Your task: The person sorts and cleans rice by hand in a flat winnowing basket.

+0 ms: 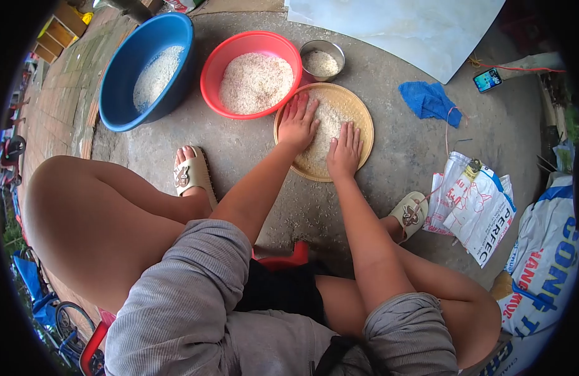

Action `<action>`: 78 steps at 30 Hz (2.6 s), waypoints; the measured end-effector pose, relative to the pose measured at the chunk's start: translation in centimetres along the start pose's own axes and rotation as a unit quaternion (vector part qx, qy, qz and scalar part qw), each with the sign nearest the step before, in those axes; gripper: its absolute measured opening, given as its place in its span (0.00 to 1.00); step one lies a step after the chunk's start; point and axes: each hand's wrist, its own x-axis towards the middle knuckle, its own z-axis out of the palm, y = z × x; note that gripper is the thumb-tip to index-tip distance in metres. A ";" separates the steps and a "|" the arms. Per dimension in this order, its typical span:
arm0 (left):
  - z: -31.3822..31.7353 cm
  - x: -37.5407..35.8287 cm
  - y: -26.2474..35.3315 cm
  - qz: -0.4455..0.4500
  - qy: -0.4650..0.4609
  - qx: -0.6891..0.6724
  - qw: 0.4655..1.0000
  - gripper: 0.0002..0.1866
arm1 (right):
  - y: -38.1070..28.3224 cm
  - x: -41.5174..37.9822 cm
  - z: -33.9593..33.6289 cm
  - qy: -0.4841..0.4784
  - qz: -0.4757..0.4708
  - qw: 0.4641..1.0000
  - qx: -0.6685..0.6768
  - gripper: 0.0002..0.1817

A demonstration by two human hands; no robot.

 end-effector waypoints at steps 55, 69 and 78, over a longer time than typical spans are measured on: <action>-5.4 -6.0 2.7 -0.364 0.051 -0.148 0.918 0.21 | 5.5 -3.8 -5.4 0.094 0.260 0.956 0.097 0.16; -8.1 -6.6 -1.6 -0.399 0.081 -0.104 0.907 0.22 | 1.1 -0.9 -3.9 0.035 0.210 0.975 0.068 0.16; -8.5 -4.5 -4.7 -0.345 0.084 -0.152 0.922 0.22 | -0.8 0.6 -3.2 0.046 0.235 0.968 0.069 0.15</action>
